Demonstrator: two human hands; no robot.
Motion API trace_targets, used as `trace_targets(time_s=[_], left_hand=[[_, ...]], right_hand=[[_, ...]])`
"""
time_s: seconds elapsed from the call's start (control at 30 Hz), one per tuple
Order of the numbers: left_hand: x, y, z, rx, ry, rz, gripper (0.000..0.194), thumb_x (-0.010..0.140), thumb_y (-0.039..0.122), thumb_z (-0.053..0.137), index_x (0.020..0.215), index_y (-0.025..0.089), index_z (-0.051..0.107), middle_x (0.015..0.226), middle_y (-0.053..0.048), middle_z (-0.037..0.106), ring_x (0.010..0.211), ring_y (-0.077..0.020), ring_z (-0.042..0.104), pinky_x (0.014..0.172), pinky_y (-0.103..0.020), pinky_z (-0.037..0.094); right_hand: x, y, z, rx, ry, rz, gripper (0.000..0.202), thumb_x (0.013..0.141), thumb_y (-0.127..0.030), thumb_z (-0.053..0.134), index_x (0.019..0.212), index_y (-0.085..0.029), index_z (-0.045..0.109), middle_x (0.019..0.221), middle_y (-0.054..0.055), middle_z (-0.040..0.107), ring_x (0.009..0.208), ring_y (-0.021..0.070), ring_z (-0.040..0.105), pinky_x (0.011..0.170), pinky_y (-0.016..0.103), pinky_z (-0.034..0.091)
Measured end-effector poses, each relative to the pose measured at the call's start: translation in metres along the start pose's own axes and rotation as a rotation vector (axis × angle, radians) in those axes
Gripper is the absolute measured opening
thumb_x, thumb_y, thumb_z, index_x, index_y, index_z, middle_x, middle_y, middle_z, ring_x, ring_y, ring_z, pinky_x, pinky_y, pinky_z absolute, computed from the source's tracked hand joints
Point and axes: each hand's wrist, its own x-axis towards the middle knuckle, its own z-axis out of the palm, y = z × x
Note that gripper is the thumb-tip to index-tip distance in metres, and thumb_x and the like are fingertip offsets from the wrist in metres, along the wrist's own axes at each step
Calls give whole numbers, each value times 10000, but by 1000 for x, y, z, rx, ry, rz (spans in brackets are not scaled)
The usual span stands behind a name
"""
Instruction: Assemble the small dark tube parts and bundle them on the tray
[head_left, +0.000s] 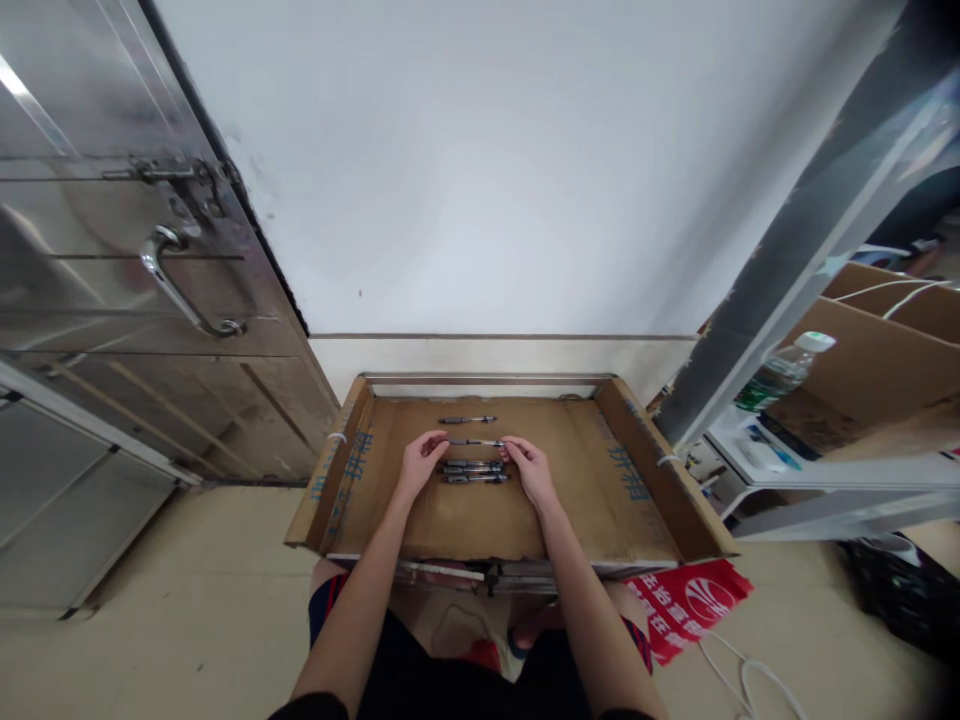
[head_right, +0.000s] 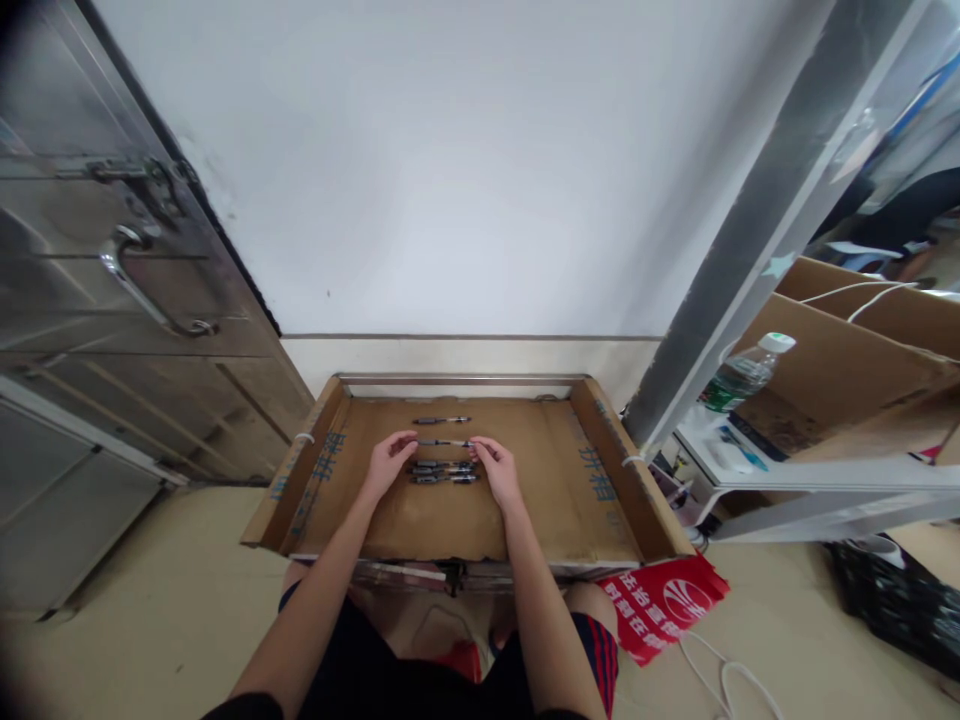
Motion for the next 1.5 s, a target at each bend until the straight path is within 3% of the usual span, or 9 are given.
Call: trace_targets(time_s=[0.13, 0.27, 0.53, 0.67, 0.8, 1.0, 1.1, 1.3, 1.5], left_hand=[[0, -4, 2, 44, 49, -33, 313, 789, 424, 584, 907, 146, 667, 748, -48, 673, 645, -144, 606, 632, -261, 498], [-1, -5, 1, 151, 23, 26, 313, 813, 439, 553, 762, 153, 669, 621, -17, 620, 593, -139, 568, 587, -243, 460], [-1, -3, -1, 76, -19, 73, 272, 762, 363, 636, 949, 168, 668, 904, -58, 677, 797, -157, 618, 753, -282, 492], [-1, -3, 2, 76, 45, 33, 311, 789, 400, 598, 974, 156, 657, 834, -54, 672, 742, -152, 613, 702, -268, 487], [-3, 0, 2, 194, 33, 48, 318, 829, 432, 532, 767, 154, 674, 651, -28, 629, 627, -147, 573, 624, -256, 463], [-3, 2, 0, 114, -22, 78, 276, 766, 382, 622, 934, 168, 669, 862, -52, 670, 758, -158, 600, 724, -277, 478], [-3, 1, 2, 93, -2, 58, 315, 764, 395, 624, 979, 168, 659, 853, -55, 664, 737, -155, 599, 700, -275, 484], [-5, -2, 3, 159, 82, 35, 340, 834, 448, 520, 896, 152, 676, 700, -43, 644, 654, -154, 587, 633, -259, 470], [-5, -1, 0, 224, 37, 90, 297, 830, 422, 533, 760, 167, 668, 677, -29, 629, 654, -155, 569, 641, -261, 463]], right_hand=[[-1, -2, 1, -2, 9, 2, 293, 735, -449, 658, 908, -218, 707, 780, 38, 696, 701, 179, 614, 684, 307, 496], [-1, -2, 1, -17, 17, 10, 313, 724, -471, 659, 905, -220, 709, 783, 41, 698, 701, 186, 614, 692, 319, 498], [-1, -1, 0, 19, 14, 12, 292, 730, -449, 661, 908, -222, 708, 785, 40, 696, 711, 184, 615, 690, 314, 495], [-1, -2, 1, 16, 15, 6, 297, 726, -454, 661, 904, -221, 709, 765, 33, 692, 696, 178, 613, 686, 312, 493], [-1, -3, 1, -6, 25, 8, 309, 722, -464, 660, 904, -218, 709, 768, 36, 689, 691, 179, 608, 682, 312, 493], [-1, -2, 1, -2, 26, 9, 312, 721, -471, 661, 905, -224, 708, 772, 40, 688, 700, 184, 607, 683, 315, 497], [0, -1, 0, -9, 25, 12, 326, 717, -485, 659, 907, -225, 707, 768, 42, 688, 697, 188, 608, 686, 324, 499], [-1, -3, 1, -19, 21, 11, 319, 724, -481, 651, 904, -223, 705, 776, 41, 688, 719, 191, 611, 701, 323, 497], [-2, -4, 1, -16, 16, 8, 299, 742, -461, 639, 911, -222, 702, 784, 38, 688, 704, 181, 605, 698, 316, 495]])
